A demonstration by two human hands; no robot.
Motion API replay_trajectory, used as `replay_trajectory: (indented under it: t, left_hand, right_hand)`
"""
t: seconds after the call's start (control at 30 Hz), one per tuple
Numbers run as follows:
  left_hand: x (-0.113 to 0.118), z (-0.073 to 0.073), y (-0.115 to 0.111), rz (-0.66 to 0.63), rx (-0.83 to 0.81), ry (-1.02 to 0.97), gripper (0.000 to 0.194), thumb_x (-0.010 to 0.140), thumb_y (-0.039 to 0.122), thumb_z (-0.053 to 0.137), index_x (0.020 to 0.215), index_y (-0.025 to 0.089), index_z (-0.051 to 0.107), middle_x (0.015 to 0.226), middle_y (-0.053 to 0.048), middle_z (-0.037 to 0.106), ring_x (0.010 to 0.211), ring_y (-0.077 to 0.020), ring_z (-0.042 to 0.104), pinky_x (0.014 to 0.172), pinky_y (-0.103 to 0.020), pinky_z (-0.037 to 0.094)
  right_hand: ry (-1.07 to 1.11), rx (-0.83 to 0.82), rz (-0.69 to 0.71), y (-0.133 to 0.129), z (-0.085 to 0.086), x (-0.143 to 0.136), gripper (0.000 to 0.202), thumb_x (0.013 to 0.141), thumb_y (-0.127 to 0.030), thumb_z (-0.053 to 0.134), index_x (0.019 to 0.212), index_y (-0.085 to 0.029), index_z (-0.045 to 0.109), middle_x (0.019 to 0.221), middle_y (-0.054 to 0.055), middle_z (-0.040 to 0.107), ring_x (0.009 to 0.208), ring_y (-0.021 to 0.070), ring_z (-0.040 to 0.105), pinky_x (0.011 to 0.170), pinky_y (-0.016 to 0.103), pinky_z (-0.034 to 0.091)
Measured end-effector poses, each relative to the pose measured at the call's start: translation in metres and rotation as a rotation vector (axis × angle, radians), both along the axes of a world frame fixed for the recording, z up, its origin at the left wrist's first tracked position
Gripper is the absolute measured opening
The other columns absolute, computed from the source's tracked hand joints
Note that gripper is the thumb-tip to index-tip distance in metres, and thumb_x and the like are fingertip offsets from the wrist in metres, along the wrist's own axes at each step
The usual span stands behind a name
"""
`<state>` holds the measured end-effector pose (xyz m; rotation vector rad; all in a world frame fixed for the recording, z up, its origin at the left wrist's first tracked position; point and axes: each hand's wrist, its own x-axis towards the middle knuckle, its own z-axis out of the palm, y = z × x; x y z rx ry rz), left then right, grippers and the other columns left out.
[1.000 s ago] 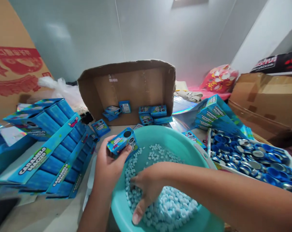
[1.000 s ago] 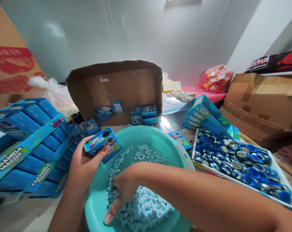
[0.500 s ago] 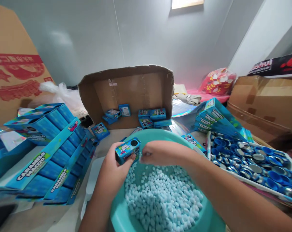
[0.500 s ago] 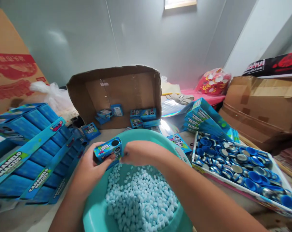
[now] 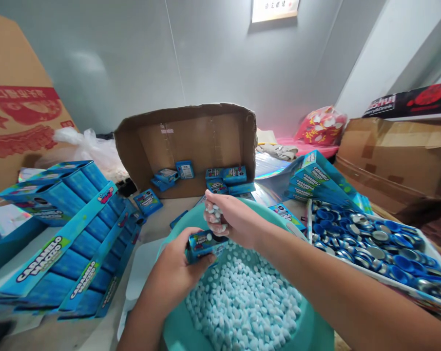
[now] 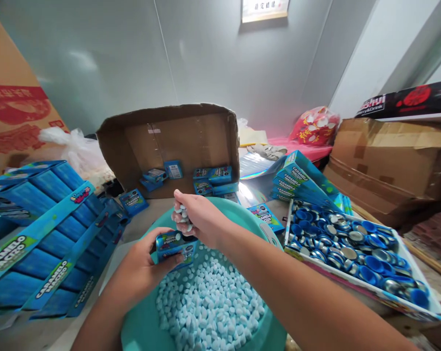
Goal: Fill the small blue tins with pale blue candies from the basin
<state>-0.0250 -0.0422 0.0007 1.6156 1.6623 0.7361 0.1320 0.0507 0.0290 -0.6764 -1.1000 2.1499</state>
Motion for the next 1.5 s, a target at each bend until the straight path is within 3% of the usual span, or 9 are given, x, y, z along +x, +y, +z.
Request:
replay_trajectory:
  t: [0.2,0.33,0.73,1.0,1.3,1.5]
  left_hand:
    - [-0.001,-0.003,0.001,0.03,0.027,-0.065,0.039,0.085,0.044,0.07,0.119,0.028,0.057,0.105,0.001,0.072,0.094,-0.0214,0.068,0.08,-0.031,0.049]
    - [-0.001,-0.003,0.0,0.034,0.023,-0.039,0.04,0.085,0.045,0.07,0.118,0.028,0.057,0.105,0.0,0.072,0.093,-0.0217,0.068,0.077,-0.031,0.049]
    - [-0.001,-0.002,-0.003,0.003,0.054,-0.006,0.039,0.085,0.05,0.067,0.116,0.028,0.06,0.101,-0.001,0.072,0.089,-0.0242,0.067,0.074,-0.031,0.047]
    - [0.003,0.005,-0.005,0.05,0.059,-0.045,0.041,0.085,0.047,0.068,0.121,0.028,0.059,0.109,-0.001,0.073,0.098,-0.0262,0.067,0.081,-0.032,0.048]
    - [0.004,-0.001,-0.006,0.141,0.082,-0.053,0.043,0.083,0.047,0.069,0.121,0.03,0.057,0.108,0.001,0.073,0.098,-0.0239,0.068,0.079,-0.03,0.05]
    - [0.007,0.006,-0.007,0.188,0.089,-0.062,0.043,0.083,0.045,0.069,0.121,0.029,0.057,0.106,0.0,0.073,0.096,-0.0236,0.07,0.077,-0.029,0.052]
  right_hand:
    - [-0.05,0.137,-0.12,-0.001,0.0,0.0,0.044,0.09,-0.057,0.057,0.07,-0.021,0.042,0.06,-0.003,0.052,0.046,0.0086,0.045,0.043,0.022,0.024]
    - [-0.019,0.122,-0.196,-0.004,-0.003,-0.004,0.052,0.089,-0.066,0.053,0.066,-0.021,0.038,0.057,-0.003,0.053,0.049,0.0105,0.048,0.047,0.023,0.029]
    - [0.074,0.159,-0.221,-0.012,-0.007,-0.011,0.058,0.085,-0.072,0.056,0.06,-0.022,0.039,0.055,-0.001,0.057,0.055,0.0154,0.056,0.061,0.029,0.042]
    - [0.11,0.274,-0.176,-0.016,-0.001,-0.007,0.06,0.084,-0.066,0.061,0.054,-0.021,0.036,0.066,0.002,0.063,0.06,0.0151,0.06,0.07,0.031,0.046]
    - [0.139,0.365,-0.203,-0.019,0.001,-0.008,0.049,0.088,-0.054,0.062,0.058,-0.02,0.045,0.068,0.002,0.063,0.068,0.0157,0.061,0.073,0.031,0.047]
    - [0.093,0.487,-0.208,-0.019,-0.001,-0.007,0.038,0.095,-0.045,0.053,0.069,-0.018,0.06,0.071,0.003,0.064,0.07,0.0165,0.062,0.074,0.032,0.048]
